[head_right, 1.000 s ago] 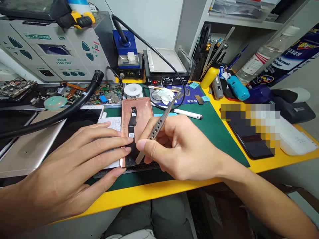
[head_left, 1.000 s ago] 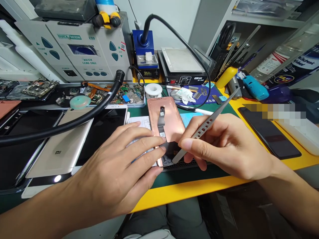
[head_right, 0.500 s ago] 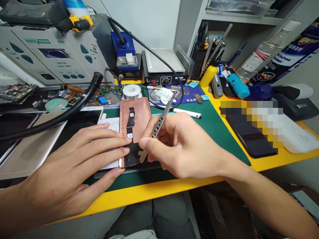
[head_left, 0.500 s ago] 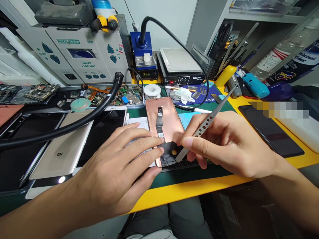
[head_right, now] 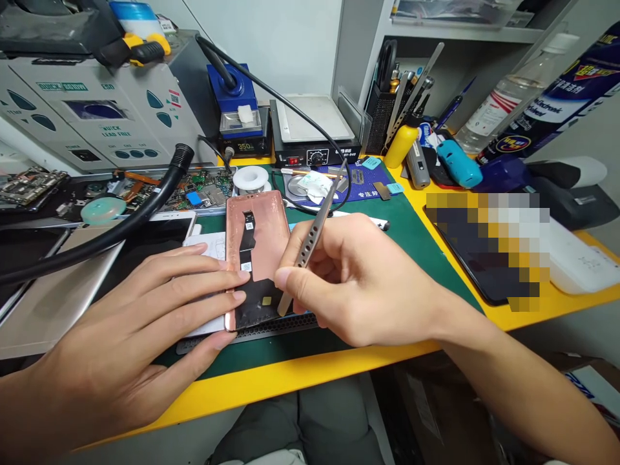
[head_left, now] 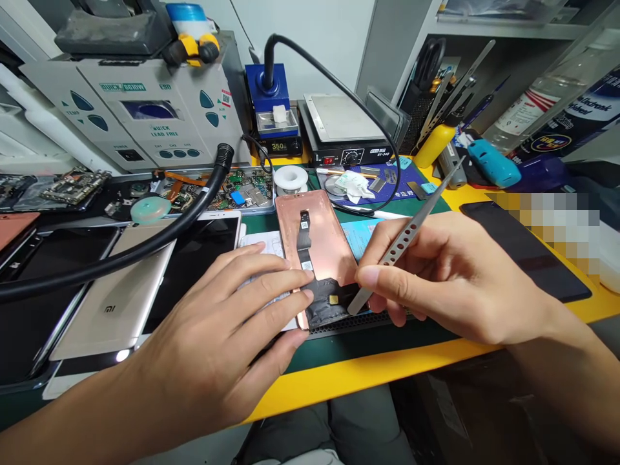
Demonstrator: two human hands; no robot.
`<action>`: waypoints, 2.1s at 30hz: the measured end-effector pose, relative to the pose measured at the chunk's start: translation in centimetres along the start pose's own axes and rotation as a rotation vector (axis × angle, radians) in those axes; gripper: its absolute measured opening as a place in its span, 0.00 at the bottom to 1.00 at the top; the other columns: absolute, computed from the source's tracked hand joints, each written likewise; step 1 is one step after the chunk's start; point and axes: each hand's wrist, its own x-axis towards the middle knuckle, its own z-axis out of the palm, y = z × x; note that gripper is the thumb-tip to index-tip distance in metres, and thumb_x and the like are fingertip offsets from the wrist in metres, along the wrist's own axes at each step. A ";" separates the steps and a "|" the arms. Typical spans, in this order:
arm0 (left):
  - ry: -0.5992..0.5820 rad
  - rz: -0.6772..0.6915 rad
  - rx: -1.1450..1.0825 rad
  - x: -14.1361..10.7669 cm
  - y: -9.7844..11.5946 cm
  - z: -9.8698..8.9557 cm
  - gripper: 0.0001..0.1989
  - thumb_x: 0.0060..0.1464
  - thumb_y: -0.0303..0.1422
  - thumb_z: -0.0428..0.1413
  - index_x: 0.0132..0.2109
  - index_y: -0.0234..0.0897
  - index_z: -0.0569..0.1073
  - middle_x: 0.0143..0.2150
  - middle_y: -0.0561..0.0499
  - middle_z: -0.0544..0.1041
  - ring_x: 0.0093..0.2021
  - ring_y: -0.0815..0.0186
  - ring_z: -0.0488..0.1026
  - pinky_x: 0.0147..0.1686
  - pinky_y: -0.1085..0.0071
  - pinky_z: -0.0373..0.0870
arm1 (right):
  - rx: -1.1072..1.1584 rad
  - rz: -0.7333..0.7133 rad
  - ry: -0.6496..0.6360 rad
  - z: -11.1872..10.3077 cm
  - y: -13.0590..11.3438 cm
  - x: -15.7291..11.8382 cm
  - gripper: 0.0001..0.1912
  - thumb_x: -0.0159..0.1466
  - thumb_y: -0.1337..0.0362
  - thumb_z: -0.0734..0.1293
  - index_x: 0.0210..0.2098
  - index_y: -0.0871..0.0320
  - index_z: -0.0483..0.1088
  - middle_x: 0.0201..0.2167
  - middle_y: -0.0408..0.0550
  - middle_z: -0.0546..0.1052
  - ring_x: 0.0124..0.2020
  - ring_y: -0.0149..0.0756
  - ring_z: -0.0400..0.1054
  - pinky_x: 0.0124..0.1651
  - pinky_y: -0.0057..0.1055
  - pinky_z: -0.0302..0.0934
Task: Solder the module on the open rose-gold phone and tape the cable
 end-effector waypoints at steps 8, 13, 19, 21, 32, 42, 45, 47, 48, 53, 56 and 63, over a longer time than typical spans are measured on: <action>-0.012 0.011 0.000 0.0 -0.1 -0.2 0.14 0.64 0.21 0.62 0.56 0.28 0.78 0.58 0.38 0.83 0.61 0.49 0.75 0.67 0.44 0.70 | -0.025 -0.004 -0.003 -0.4 -0.1 -0.1 0.12 0.62 0.64 0.81 0.26 0.56 0.78 0.21 0.42 0.78 0.16 0.28 0.69 0.17 0.20 0.62; -0.018 0.018 -0.002 0.0 -0.1 -0.2 0.14 0.64 0.21 0.62 0.56 0.28 0.78 0.58 0.39 0.83 0.61 0.50 0.75 0.68 0.45 0.69 | -0.048 0.000 0.001 -0.7 -0.2 -0.1 0.12 0.62 0.65 0.79 0.26 0.56 0.76 0.21 0.42 0.79 0.17 0.29 0.71 0.17 0.21 0.63; -0.011 0.011 0.008 -0.2 0.0 0.0 0.13 0.66 0.22 0.61 0.56 0.29 0.77 0.59 0.39 0.82 0.62 0.50 0.73 0.68 0.45 0.68 | -0.090 -0.014 -0.018 -1.1 -0.4 -0.2 0.11 0.64 0.66 0.75 0.26 0.56 0.73 0.20 0.40 0.77 0.17 0.30 0.71 0.18 0.22 0.65; -0.015 0.016 0.013 -0.3 0.0 0.0 0.13 0.66 0.21 0.61 0.57 0.28 0.78 0.59 0.39 0.82 0.62 0.50 0.72 0.69 0.44 0.67 | -0.090 -0.021 -0.005 -1.2 -0.4 -0.1 0.11 0.63 0.66 0.76 0.26 0.56 0.74 0.20 0.41 0.78 0.17 0.30 0.71 0.18 0.23 0.67; -0.010 0.002 0.001 -0.1 -0.1 0.0 0.13 0.67 0.22 0.61 0.58 0.30 0.78 0.59 0.41 0.82 0.64 0.52 0.71 0.69 0.48 0.67 | 0.056 0.004 0.059 -1.7 -0.2 0.5 0.13 0.60 0.63 0.82 0.25 0.56 0.78 0.18 0.41 0.79 0.15 0.30 0.72 0.16 0.21 0.65; -0.003 0.005 0.017 0.0 -0.1 0.1 0.13 0.67 0.22 0.61 0.57 0.29 0.77 0.59 0.40 0.82 0.63 0.51 0.72 0.69 0.45 0.67 | -0.065 -0.013 -0.090 -0.6 0.5 0.3 0.09 0.67 0.64 0.75 0.30 0.59 0.78 0.24 0.45 0.83 0.18 0.32 0.74 0.19 0.23 0.68; -0.006 0.003 0.014 -0.2 -0.1 0.0 0.13 0.67 0.23 0.61 0.57 0.30 0.77 0.59 0.41 0.82 0.62 0.51 0.72 0.68 0.44 0.68 | -0.119 -0.073 -0.106 -0.4 0.4 0.2 0.12 0.68 0.64 0.74 0.28 0.60 0.77 0.23 0.47 0.82 0.19 0.32 0.74 0.21 0.23 0.68; -0.014 0.009 0.020 -0.3 -0.1 -0.1 0.13 0.67 0.23 0.61 0.57 0.30 0.77 0.59 0.41 0.82 0.62 0.50 0.72 0.67 0.44 0.68 | -0.135 -0.115 -0.092 -0.2 0.4 0.2 0.12 0.68 0.67 0.73 0.27 0.60 0.76 0.23 0.47 0.82 0.20 0.30 0.74 0.22 0.22 0.68; -0.020 0.011 0.022 -0.3 0.0 -0.1 0.13 0.67 0.23 0.61 0.57 0.30 0.77 0.58 0.40 0.82 0.62 0.50 0.72 0.67 0.44 0.68 | -0.132 -0.128 -0.080 -0.1 0.3 0.2 0.11 0.67 0.68 0.73 0.27 0.60 0.76 0.23 0.47 0.82 0.20 0.30 0.74 0.22 0.21 0.68; -0.009 0.016 0.021 -0.2 0.1 -0.2 0.12 0.66 0.22 0.62 0.55 0.29 0.77 0.58 0.40 0.82 0.61 0.51 0.73 0.69 0.44 0.68 | -0.058 -0.085 -0.053 -0.2 0.4 0.1 0.09 0.65 0.70 0.75 0.29 0.59 0.76 0.23 0.43 0.81 0.19 0.28 0.73 0.21 0.20 0.68; -0.006 0.013 0.015 -0.2 0.1 -0.1 0.12 0.66 0.22 0.62 0.55 0.29 0.77 0.58 0.40 0.82 0.62 0.51 0.74 0.69 0.43 0.68 | -0.054 -0.065 -0.037 -0.6 0.4 0.1 0.08 0.65 0.68 0.76 0.29 0.59 0.77 0.23 0.43 0.81 0.18 0.30 0.73 0.20 0.22 0.68; -0.013 -0.002 0.022 -0.3 0.1 -0.2 0.14 0.66 0.23 0.62 0.57 0.32 0.77 0.58 0.41 0.84 0.61 0.51 0.75 0.69 0.44 0.70 | -0.111 -0.065 -0.019 -1.1 0.4 0.0 0.10 0.65 0.65 0.76 0.27 0.57 0.78 0.24 0.44 0.82 0.18 0.33 0.75 0.19 0.24 0.69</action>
